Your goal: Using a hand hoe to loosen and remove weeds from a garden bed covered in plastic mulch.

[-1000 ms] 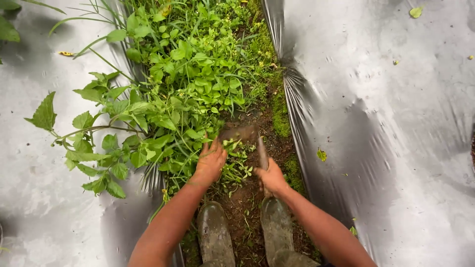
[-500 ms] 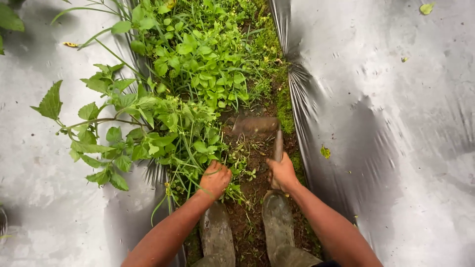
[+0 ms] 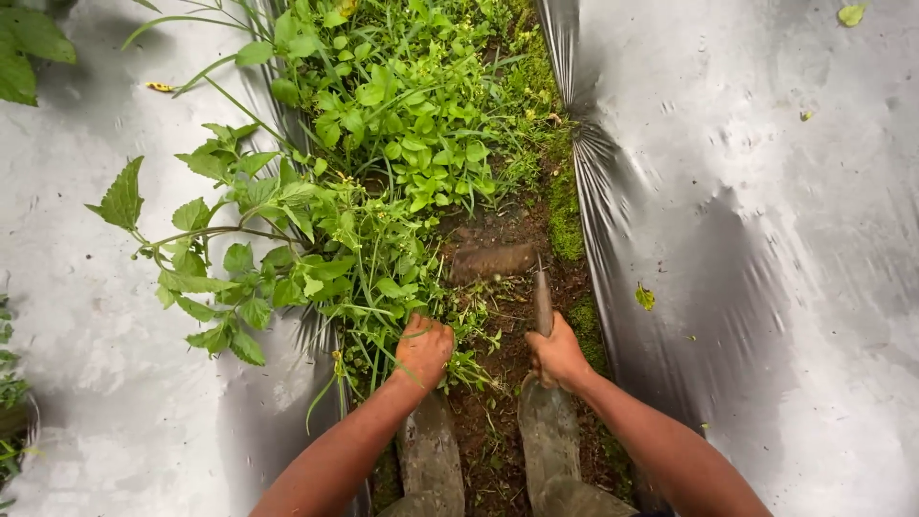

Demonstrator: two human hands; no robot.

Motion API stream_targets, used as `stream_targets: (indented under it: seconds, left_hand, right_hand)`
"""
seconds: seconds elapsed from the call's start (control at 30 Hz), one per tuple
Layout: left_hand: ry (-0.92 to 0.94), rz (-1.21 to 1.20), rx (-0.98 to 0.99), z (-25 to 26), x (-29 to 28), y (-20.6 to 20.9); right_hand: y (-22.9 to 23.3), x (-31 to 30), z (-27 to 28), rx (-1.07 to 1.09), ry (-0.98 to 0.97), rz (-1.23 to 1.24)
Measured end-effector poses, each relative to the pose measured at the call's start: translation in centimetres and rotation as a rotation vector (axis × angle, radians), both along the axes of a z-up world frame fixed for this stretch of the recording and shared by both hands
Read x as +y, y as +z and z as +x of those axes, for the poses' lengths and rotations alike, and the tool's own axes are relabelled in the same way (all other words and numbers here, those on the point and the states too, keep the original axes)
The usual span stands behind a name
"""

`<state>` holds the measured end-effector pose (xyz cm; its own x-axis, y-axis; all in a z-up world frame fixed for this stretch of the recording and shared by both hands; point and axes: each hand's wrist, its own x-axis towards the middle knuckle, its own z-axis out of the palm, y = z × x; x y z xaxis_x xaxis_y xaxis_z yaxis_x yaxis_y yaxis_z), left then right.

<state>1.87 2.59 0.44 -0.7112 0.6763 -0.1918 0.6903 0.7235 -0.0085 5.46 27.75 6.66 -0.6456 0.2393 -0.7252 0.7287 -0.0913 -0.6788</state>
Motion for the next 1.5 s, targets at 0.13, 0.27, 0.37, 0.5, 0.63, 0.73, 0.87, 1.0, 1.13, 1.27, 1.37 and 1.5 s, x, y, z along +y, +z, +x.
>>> stream_targets:
  seconds: [0.13,0.27,0.37,0.5,0.63,0.73,0.87,1.0,1.13,1.27,1.37,1.5]
  left_hand:
    - [0.047,-0.001,0.001,0.9,-0.2,-2.2]
    - [0.033,0.016,0.008,1.3,0.0,-1.2]
    - [0.056,-0.021,0.006,2.3,-0.8,-2.3]
    - [0.038,-0.053,-0.032,3.0,-1.4,-2.4]
    - [0.057,-0.060,-0.048,2.6,-0.7,-0.7]
    - [0.032,-0.023,0.007,2.7,-0.6,0.8]
    - [0.039,0.003,-0.033,3.0,-0.8,-0.7]
    - [0.044,0.052,-0.017,2.7,-0.5,0.5]
    - [0.111,-0.075,-0.024,3.5,-0.4,0.3]
    - [0.156,-0.126,-0.060,3.1,-1.3,2.3]
    - [0.176,-0.102,-0.021,3.2,-2.5,2.4]
    - [0.211,-0.106,-0.043,2.9,-4.0,1.1]
  right_hand:
    - [2.0,-0.5,-1.2,0.028,-0.038,0.017]
    - [1.1,-0.5,0.2,0.037,-0.050,0.004]
    - [2.4,0.6,0.9,-0.034,0.054,0.035]
    - [2.2,0.1,0.2,-0.037,0.009,-0.016]
    - [-1.9,2.3,3.7,-0.082,0.362,0.015]
    - [3.9,1.9,2.0,-0.078,0.303,-0.043]
    - [5.0,1.8,1.6,-0.057,0.061,-0.047]
    - [3.6,4.4,3.7,-0.105,0.250,-0.031]
    - [5.9,2.3,1.8,-0.059,0.043,-0.034]
    - [1.9,2.0,2.5,-0.043,0.169,-0.060]
    - [-1.6,3.0,3.4,-0.100,0.516,0.035]
    - [2.7,0.7,0.2,-0.033,0.173,-0.026]
